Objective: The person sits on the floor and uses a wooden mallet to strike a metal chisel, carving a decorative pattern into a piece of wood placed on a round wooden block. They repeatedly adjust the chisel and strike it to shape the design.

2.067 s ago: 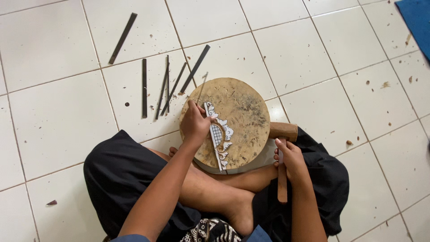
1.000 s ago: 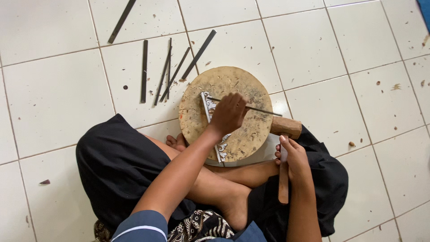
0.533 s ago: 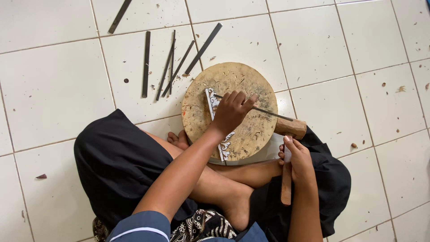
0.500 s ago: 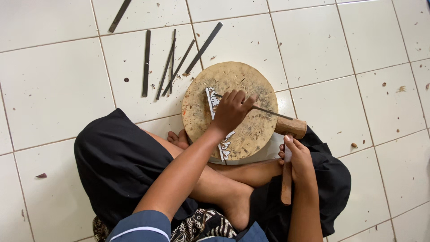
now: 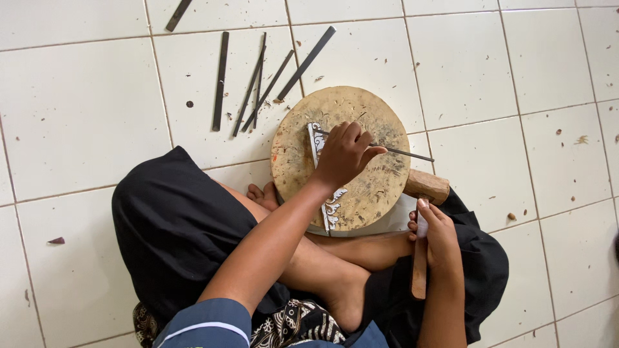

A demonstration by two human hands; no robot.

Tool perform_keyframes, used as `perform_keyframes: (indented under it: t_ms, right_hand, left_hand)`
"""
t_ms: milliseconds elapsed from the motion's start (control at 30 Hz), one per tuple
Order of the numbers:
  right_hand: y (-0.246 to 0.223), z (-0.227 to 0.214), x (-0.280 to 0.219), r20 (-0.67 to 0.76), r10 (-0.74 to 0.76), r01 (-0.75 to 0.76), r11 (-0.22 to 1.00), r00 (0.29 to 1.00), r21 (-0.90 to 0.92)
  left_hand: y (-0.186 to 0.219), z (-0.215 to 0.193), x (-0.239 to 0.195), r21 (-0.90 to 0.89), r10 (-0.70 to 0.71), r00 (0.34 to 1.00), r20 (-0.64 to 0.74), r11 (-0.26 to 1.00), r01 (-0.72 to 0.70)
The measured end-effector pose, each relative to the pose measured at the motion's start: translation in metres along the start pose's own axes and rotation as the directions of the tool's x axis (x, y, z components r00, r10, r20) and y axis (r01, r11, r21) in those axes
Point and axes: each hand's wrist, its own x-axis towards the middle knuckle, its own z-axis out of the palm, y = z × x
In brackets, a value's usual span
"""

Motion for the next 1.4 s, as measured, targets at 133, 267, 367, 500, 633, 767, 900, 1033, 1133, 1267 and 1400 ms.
perform_keyframes:
  t_ms: [133, 267, 367, 500, 633, 767, 900, 1033, 1133, 1267, 1400]
  right_hand:
    - [0.001, -0.001, 0.001, -0.007, -0.005, 0.005, 1.000, 1.000, -0.012]
    - [-0.004, 0.004, -0.005, -0.022, -0.019, 0.019, 1.000, 1.000, -0.019]
    - [-0.001, 0.004, -0.010, -0.036, -0.109, 0.107, 0.993, 0.993, -0.056]
    - [-0.015, 0.003, -0.027, -0.069, -0.360, 0.339, 0.918, 0.931, -0.207]
    - [-0.085, 0.058, -0.079, -0.096, -0.412, 0.393, 0.905, 0.906, -0.164]
    - [-0.114, 0.068, -0.095, -0.076, -0.502, 0.462, 0.838, 0.861, -0.290]
    - [-0.127, 0.080, -0.107, -0.103, -0.489, 0.429, 0.832, 0.866, -0.351]
    - [-0.124, 0.072, -0.095, -0.044, -0.497, 0.453, 0.819, 0.866, -0.352]
    - [-0.131, 0.075, -0.097, -0.049, -0.478, 0.411, 0.799, 0.877, -0.439]
    - [-0.144, 0.079, -0.096, 0.012, -0.462, 0.400, 0.754, 0.887, -0.522]
    - [-0.149, 0.071, -0.084, 0.049, -0.465, 0.405, 0.709, 0.884, -0.577]
  left_hand:
    - [0.000, 0.002, 0.000, -0.008, -0.015, 1.000, -0.017, 1.000, 0.014]
    - [-0.003, 0.007, -0.001, 0.006, -0.056, 0.998, -0.014, 0.998, 0.056]
    - [-0.002, 0.006, -0.001, 0.005, -0.070, 0.997, -0.020, 0.998, 0.070]
    - [-0.001, 0.002, 0.001, -0.010, -0.081, 0.996, -0.022, 0.997, 0.080]
    - [0.004, -0.019, 0.010, -0.093, -0.099, 0.994, 0.047, 0.990, 0.103]
    - [0.006, -0.016, 0.014, -0.124, -0.150, 0.987, 0.054, 0.980, 0.156]
    - [0.004, -0.014, 0.014, -0.108, -0.134, 0.990, 0.048, 0.984, 0.138]
    - [0.005, -0.014, 0.015, -0.104, -0.133, 0.991, 0.024, 0.985, 0.135]
    - [0.005, -0.013, 0.013, -0.127, -0.156, 0.987, 0.028, 0.979, 0.158]
    - [0.005, -0.011, 0.013, -0.111, -0.158, 0.987, -0.004, 0.981, 0.157]
    - [0.005, -0.011, 0.012, -0.134, -0.178, 0.984, 0.014, 0.975, 0.178]
